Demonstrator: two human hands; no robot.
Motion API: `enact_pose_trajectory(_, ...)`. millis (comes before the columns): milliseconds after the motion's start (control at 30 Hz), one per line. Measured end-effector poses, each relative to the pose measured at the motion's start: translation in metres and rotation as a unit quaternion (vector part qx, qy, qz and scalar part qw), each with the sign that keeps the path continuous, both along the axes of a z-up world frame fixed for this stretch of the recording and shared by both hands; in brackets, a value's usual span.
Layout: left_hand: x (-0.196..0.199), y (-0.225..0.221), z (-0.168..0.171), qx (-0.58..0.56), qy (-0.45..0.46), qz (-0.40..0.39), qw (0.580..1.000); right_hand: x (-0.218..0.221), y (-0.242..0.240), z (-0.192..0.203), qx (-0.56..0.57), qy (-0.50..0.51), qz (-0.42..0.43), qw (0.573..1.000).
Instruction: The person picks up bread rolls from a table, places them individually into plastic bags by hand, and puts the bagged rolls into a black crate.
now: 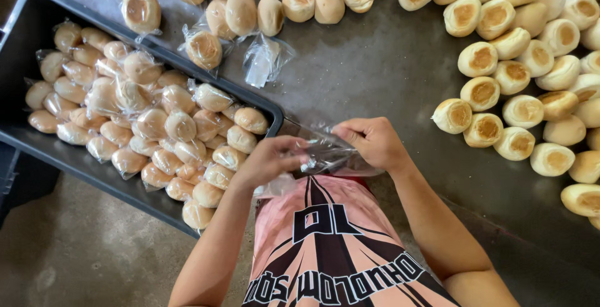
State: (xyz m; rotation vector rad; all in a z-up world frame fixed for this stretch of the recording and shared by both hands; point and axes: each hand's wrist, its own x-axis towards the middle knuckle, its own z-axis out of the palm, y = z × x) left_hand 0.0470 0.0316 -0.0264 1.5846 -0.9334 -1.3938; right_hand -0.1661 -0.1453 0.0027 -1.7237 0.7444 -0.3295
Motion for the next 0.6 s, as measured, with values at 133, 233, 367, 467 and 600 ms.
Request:
enact_pose_trajectory(133,-0.028,-0.015,0.005,0.009,0.058,0.015,0.998,0.004,-0.012,0.0,-0.003,0.07,0.056,0.996)
enact_pose_trajectory(233,-0.039,-0.025,0.009,0.025,-0.145,0.012,0.989,0.004,-0.029,-0.003,-0.316,0.135,-0.028,0.939)
enact_pose_trajectory(367,-0.041,-0.035,0.01,0.046,-0.155,0.075,0.984,-0.001,-0.027,-0.01,-0.154,0.045,-0.11,0.981)
enact_pose_trajectory(467,-0.044,-0.044,0.008,0.064,-0.128,0.103,0.984,0.006,-0.017,-0.014,-0.066,-0.009,-0.09,0.994)
enact_pose_trajectory(600,-0.037,-0.053,0.004,0.017,0.018,0.113,0.993,0.01,-0.035,-0.008,-0.039,-0.113,0.0,0.993)
